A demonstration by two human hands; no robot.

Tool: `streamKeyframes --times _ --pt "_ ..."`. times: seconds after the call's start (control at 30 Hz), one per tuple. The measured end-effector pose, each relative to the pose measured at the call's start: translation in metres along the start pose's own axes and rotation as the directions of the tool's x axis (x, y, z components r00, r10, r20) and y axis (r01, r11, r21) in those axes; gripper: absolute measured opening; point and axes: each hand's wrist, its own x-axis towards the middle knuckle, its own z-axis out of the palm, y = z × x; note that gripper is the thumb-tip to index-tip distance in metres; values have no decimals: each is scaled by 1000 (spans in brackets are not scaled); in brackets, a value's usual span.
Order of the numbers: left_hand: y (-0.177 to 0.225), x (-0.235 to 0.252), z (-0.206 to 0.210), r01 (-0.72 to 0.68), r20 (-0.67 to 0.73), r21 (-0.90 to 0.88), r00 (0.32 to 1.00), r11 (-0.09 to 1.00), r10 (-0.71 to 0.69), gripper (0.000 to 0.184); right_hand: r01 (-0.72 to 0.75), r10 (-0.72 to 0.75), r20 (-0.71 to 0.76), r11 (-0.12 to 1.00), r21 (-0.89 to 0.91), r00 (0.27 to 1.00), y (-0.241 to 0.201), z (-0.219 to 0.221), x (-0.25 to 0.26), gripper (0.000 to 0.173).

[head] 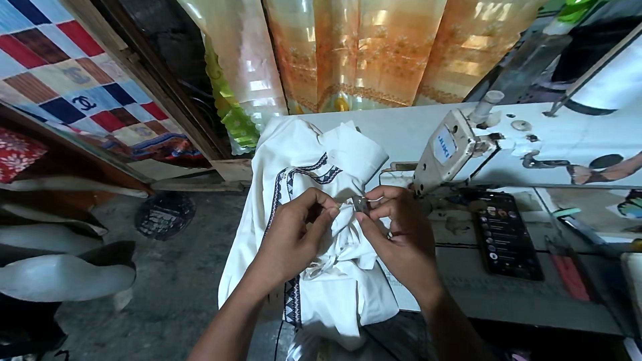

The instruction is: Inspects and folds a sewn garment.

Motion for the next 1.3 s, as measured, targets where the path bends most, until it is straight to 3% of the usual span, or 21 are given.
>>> streamKeyframes --times 0.2,0.3,0.5,0.63,0.73,1.13,1.3 --pt "-1 -4 -4 -19 -19 2 1000 1000 19 7 -109 110 -10 993 45 994 1 -4 2 15" --pt "0 -4 -7 -1 -30 0 1000 1000 1 6 -91 90 21 992 87 996 1 -5 2 13" --pt "2 -4 -5 -15 -27 -10 1000 1000 15 6 -24 24 -4 1000 -8 1000 1 -2 1 13" --pt "3 -8 -6 -20 -36 -7 999 1000 20 8 -100 95 -62 991 -87 994 -1 -5 4 17" --pt "2 -11 -14 -22 -70 9 997 1000 23 8 -164 163 -46 986 -21 986 4 -16 6 17" --pt "4 -13 -13 -31 -75 -39 997 999 28 6 -108 107 -42 994 -30 993 -2 -11 4 14" --pt "7 -19 -8 -56 -52 -64 997 996 53 6 -158 146 -141 984 -80 979 -3 -5 6 15"
